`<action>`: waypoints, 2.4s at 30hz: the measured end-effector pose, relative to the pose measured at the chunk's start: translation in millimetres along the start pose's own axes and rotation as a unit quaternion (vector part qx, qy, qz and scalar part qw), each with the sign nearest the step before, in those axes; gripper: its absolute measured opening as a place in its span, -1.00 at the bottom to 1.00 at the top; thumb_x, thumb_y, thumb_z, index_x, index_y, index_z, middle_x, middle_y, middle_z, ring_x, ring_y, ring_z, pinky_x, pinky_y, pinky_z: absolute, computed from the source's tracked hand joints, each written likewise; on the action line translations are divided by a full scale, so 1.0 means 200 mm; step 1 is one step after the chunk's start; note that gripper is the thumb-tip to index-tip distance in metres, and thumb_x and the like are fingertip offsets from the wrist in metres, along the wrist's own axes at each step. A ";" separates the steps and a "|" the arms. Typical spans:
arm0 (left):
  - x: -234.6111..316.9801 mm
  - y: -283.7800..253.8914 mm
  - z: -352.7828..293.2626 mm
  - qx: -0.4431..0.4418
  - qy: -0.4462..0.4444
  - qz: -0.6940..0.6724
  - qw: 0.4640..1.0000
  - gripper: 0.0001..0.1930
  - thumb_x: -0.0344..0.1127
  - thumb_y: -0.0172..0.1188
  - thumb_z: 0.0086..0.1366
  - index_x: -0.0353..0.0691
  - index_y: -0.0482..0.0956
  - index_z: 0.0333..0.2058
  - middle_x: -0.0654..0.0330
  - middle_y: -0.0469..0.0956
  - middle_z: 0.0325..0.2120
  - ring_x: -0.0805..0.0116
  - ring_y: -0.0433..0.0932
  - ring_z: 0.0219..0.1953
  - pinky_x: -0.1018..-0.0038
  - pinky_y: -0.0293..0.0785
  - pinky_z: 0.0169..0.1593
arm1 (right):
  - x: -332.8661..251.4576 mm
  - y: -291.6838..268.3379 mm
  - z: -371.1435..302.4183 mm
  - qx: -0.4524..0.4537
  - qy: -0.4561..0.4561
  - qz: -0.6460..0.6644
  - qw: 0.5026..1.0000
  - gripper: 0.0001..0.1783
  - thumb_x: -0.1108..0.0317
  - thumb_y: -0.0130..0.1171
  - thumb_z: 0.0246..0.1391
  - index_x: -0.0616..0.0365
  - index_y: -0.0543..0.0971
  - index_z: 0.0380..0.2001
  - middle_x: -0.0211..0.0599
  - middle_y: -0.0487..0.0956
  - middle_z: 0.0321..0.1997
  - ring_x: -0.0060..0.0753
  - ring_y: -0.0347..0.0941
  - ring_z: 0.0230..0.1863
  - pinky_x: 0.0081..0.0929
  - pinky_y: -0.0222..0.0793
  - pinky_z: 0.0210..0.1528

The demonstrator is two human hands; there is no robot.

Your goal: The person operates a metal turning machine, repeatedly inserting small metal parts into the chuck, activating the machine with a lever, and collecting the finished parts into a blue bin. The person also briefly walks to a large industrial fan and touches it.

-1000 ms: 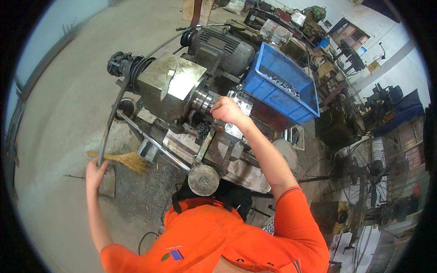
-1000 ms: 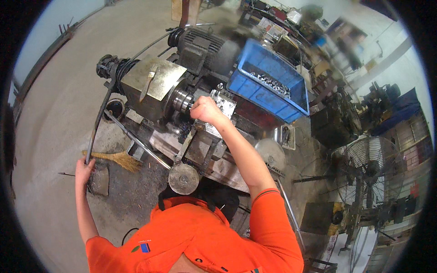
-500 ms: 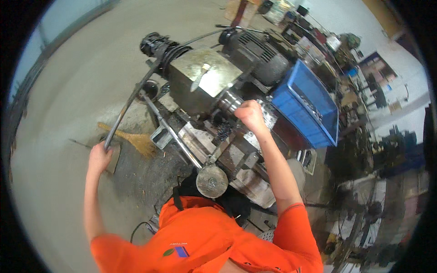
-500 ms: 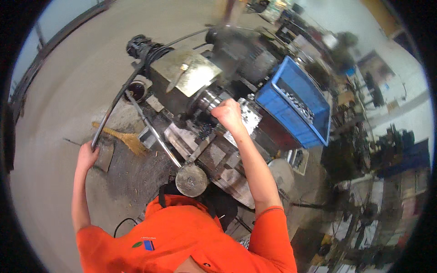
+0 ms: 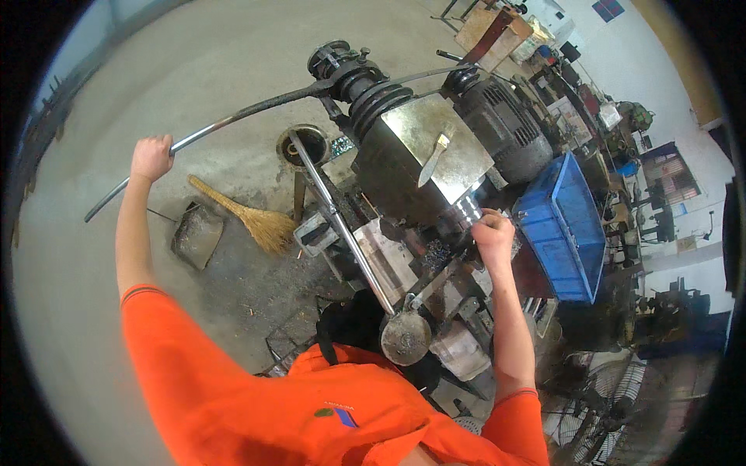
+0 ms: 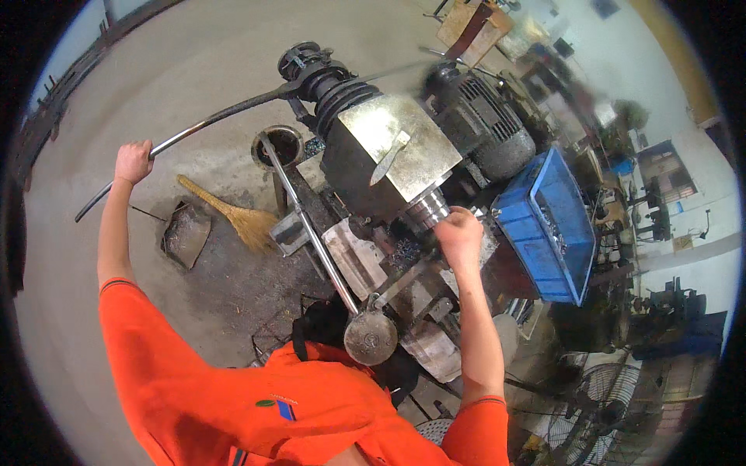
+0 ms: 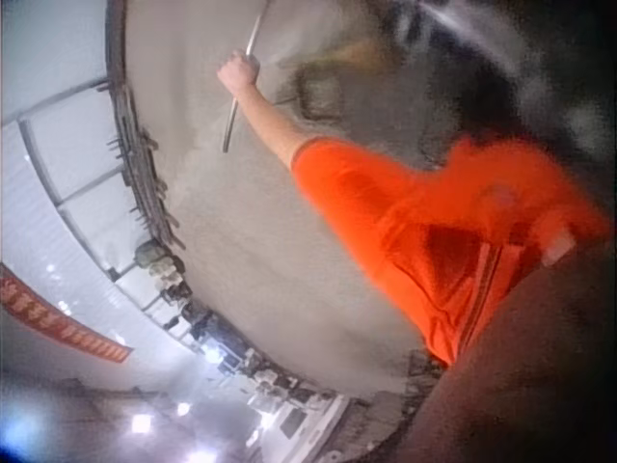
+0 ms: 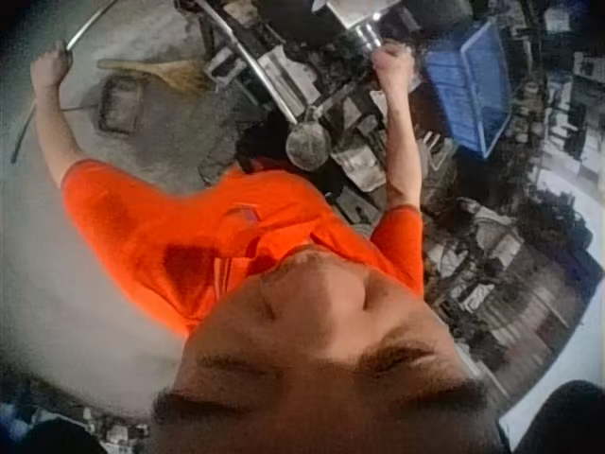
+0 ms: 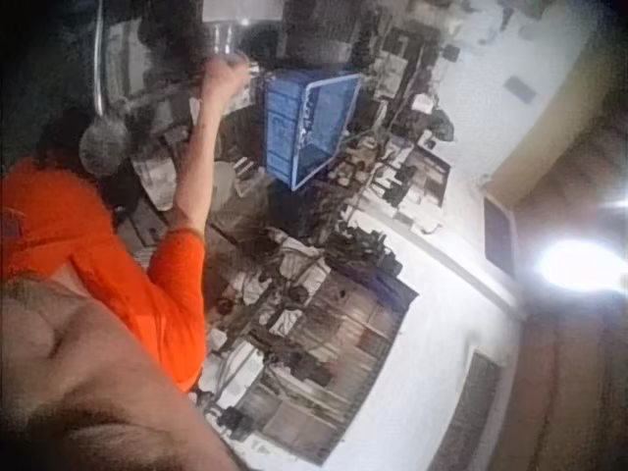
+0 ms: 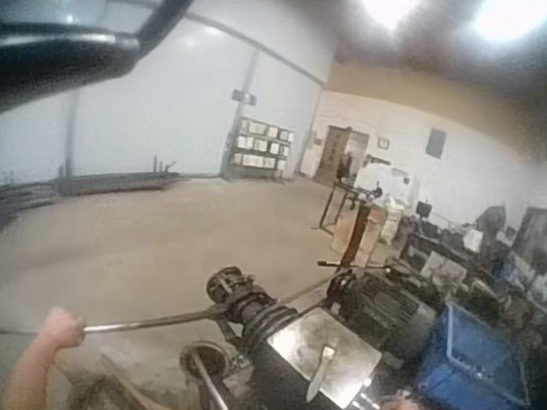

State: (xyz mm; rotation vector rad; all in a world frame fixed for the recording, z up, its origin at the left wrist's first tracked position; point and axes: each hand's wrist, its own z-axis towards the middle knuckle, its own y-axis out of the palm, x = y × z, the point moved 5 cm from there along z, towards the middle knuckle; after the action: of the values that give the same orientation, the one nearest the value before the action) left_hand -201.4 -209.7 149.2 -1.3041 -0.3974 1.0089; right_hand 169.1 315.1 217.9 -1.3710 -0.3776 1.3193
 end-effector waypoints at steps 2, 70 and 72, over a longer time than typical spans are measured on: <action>-0.05 0.03 -0.02 -0.013 -0.082 -0.012 0.996 -0.87 -0.31 0.11 -0.09 -0.19 0.40 -0.53 0.07 0.48 -0.59 0.10 0.48 -0.49 0.25 0.39 -0.40 | -0.06 0.00 0.01 0.008 -0.003 0.003 1.000 -0.75 0.30 0.03 -0.42 0.32 0.50 -0.70 0.08 0.50 -0.46 -0.04 0.44 -0.22 -0.37 0.33 -0.21; 1.54 0.16 0.07 -0.198 -0.206 -0.676 0.680 -0.53 -0.11 -0.09 0.18 -0.49 0.21 -0.16 -0.05 0.47 -0.61 0.11 0.49 -0.74 0.38 0.50 -0.70 | 0.50 -0.22 -2.79 0.140 0.637 0.312 0.691 -0.83 0.37 -0.01 -0.36 0.21 0.47 -0.60 -0.44 0.30 -0.78 -0.60 0.15 -0.81 -0.60 -0.04 -0.79; 1.56 0.13 0.07 -0.195 -0.221 -0.687 0.665 -0.52 -0.09 -0.08 0.18 -0.49 0.21 -0.17 -0.07 0.47 -0.61 0.11 0.48 -0.76 0.40 0.48 -0.72 | 0.56 -0.16 -2.85 0.150 0.610 0.297 0.719 -0.81 0.40 -0.02 -0.34 0.21 0.46 -0.53 -0.44 0.28 -0.78 -0.58 0.14 -0.83 -0.58 -0.04 -0.82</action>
State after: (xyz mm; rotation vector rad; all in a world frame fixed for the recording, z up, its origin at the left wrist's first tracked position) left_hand -53.6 44.8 40.9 -0.6808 -1.7319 -0.1502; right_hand 694.6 143.6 38.1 -1.8107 1.2181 0.5997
